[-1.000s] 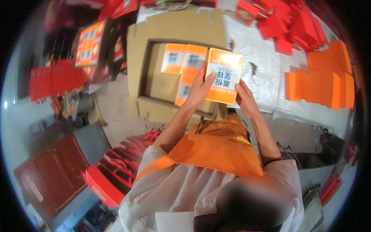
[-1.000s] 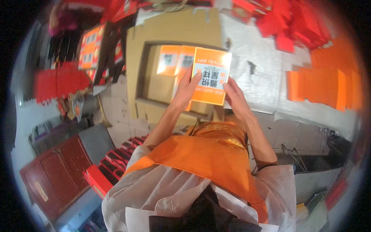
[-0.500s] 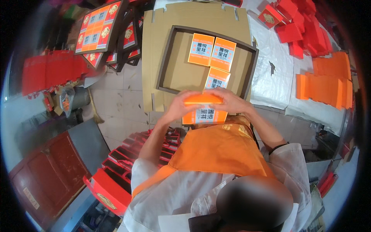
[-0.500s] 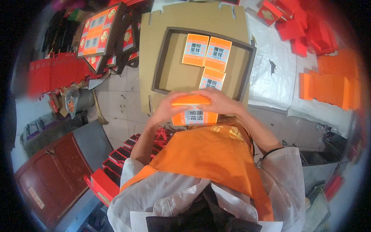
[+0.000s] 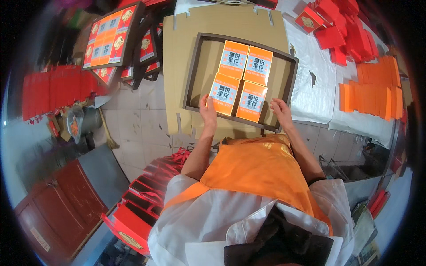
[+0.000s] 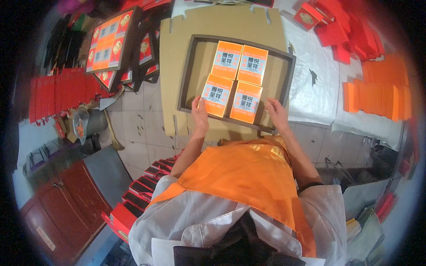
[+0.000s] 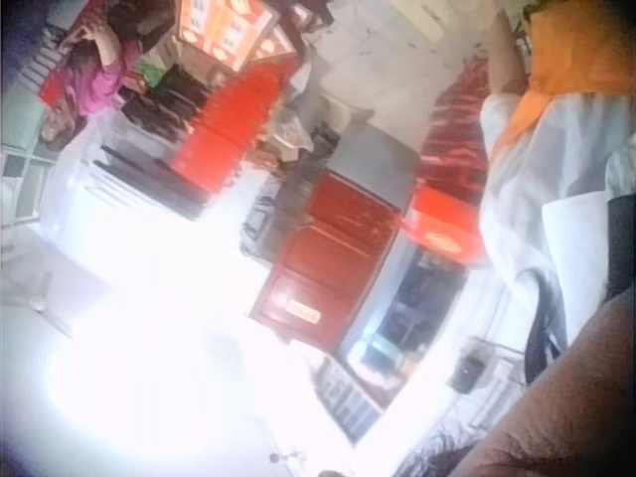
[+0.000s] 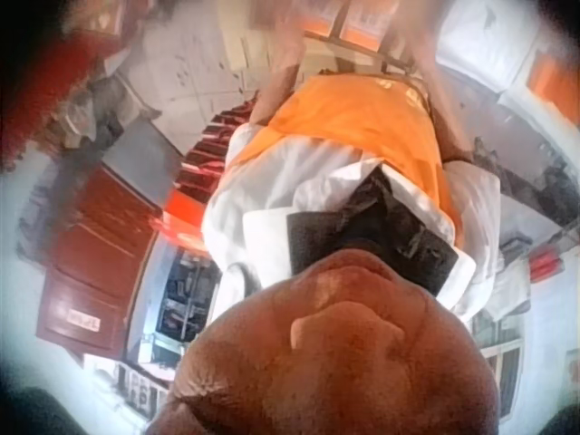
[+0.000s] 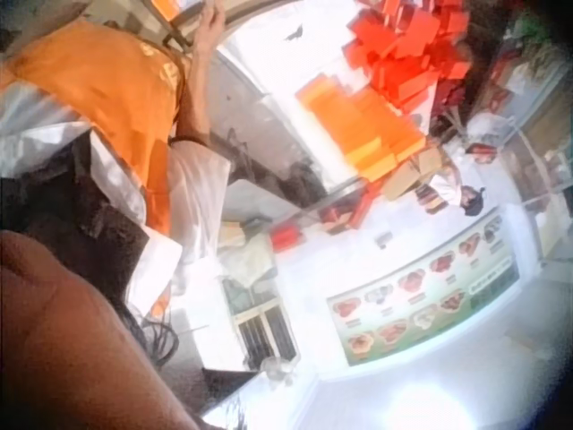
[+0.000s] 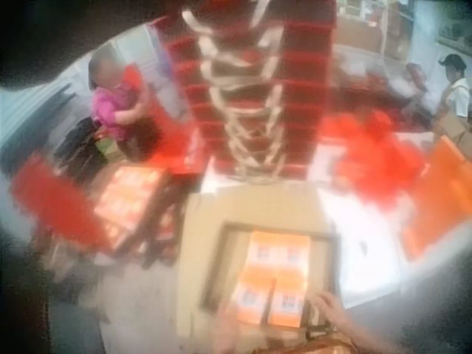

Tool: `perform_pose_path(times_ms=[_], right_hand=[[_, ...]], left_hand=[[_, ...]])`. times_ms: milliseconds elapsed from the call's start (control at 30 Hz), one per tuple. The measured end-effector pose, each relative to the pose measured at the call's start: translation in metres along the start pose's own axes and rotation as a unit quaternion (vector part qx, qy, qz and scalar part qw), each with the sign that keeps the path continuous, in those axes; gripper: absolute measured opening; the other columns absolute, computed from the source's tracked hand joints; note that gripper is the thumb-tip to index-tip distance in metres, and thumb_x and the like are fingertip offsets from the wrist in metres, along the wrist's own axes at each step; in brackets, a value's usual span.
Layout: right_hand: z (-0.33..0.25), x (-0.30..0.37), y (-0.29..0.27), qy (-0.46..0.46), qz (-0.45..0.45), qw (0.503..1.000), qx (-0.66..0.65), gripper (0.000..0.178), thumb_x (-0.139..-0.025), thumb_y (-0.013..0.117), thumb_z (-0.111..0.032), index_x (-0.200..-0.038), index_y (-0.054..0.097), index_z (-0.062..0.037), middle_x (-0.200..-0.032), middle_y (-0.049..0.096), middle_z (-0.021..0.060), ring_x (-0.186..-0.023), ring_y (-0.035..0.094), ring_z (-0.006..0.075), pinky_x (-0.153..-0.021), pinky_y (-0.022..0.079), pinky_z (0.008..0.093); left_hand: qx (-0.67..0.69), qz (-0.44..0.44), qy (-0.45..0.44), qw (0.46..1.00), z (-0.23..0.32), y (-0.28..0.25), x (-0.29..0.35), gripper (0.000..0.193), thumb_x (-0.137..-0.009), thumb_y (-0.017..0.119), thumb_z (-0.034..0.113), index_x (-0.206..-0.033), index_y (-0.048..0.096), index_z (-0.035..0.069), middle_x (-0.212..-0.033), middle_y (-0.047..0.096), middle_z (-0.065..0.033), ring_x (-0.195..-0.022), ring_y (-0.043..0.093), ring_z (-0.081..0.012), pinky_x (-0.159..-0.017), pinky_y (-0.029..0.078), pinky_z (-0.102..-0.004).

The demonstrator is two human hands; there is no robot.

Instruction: The person assembles cardboard boxes by folding flat panels into rectangular frames. They then place orange and red inner boxes into the frames and stack the completed units on a pile.

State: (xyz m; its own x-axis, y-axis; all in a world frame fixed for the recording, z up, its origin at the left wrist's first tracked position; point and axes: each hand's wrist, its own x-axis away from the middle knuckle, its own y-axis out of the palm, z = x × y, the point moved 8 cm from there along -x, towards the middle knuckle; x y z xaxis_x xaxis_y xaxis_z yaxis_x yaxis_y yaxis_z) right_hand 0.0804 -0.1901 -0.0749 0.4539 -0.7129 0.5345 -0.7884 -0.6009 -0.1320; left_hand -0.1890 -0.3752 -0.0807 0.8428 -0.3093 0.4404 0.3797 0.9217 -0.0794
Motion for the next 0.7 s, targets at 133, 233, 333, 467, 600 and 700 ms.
perform_pose_path(times_ms=[133,233,333,467,600,700], right_hand=[[0.018,-0.012,0.016,-0.023,-0.006,0.993,0.113,0.055,-0.086,0.055,-0.033,-0.129,0.037,-0.0034,-0.118,0.052,0.0155,-0.102,0.054,0.0239,-0.086,0.042,0.0331],[0.033,-0.015,0.039,0.051,-0.055,0.987,0.140,0.066,-0.084,0.056,-0.032,-0.135,0.026,-0.0028,-0.131,0.041,0.0193,-0.111,0.049,0.0276,-0.093,0.038,0.0345],[0.033,-0.023,0.052,-0.019,-0.065,0.989,0.128,0.063,-0.084,0.056,-0.027,-0.134,0.027,-0.0009,-0.129,0.042,0.0195,-0.115,0.045,0.0289,-0.096,0.036,0.0343],[0.008,-0.014,0.058,0.009,-0.105,0.983,0.153,0.063,-0.086,0.054,-0.027,-0.137,0.025,-0.0051,-0.128,0.042,0.0162,-0.114,0.045,0.0260,-0.093,0.038,0.0333],[-0.008,-0.034,0.018,0.015,0.052,0.997,0.063,0.065,-0.088,0.052,-0.030,-0.138,0.021,-0.0053,-0.132,0.038,0.0169,-0.114,0.045,0.0255,-0.092,0.038,0.0327],[0.003,-0.082,0.018,0.039,0.071,0.996,0.030,0.062,-0.090,0.050,-0.027,-0.139,0.019,-0.0062,-0.133,0.036,0.0146,-0.115,0.042,0.0228,-0.093,0.039,0.0330]], left_hand=[[-0.201,0.062,0.130,0.969,0.012,-0.002,0.001,0.035,-0.090,0.049,0.024,-0.116,0.048,0.000,-0.105,0.055,-0.0138,-0.100,0.050,-0.0234,-0.094,0.033,-0.0361],[-0.465,0.030,0.225,0.856,0.023,0.008,0.002,0.036,-0.087,0.052,0.025,-0.115,0.048,0.001,-0.103,0.055,-0.0136,-0.099,0.051,-0.0272,-0.100,0.025,-0.0472],[-0.583,-0.065,0.215,0.781,0.018,0.022,0.008,0.038,-0.085,0.054,0.026,-0.114,0.048,0.002,-0.101,0.056,-0.0105,-0.102,0.050,-0.0259,-0.102,0.017,-0.0558],[-0.596,-0.068,0.211,0.772,0.015,0.033,-0.005,0.041,-0.087,0.051,0.030,-0.118,0.046,0.003,-0.114,0.053,-0.0124,-0.112,0.045,-0.0292,-0.102,0.019,-0.0549],[-0.403,-0.082,0.280,0.868,0.040,0.056,-0.053,0.050,-0.087,0.052,0.029,-0.124,0.039,-0.002,-0.119,0.045,-0.0216,-0.112,0.043,-0.0350,-0.101,0.027,-0.0451],[-0.318,-0.119,0.244,0.908,0.037,0.097,-0.090,0.051,-0.089,0.047,0.031,-0.124,0.037,-0.004,-0.123,0.042,-0.0243,-0.112,0.043,-0.0365,-0.097,0.033,-0.0404]])
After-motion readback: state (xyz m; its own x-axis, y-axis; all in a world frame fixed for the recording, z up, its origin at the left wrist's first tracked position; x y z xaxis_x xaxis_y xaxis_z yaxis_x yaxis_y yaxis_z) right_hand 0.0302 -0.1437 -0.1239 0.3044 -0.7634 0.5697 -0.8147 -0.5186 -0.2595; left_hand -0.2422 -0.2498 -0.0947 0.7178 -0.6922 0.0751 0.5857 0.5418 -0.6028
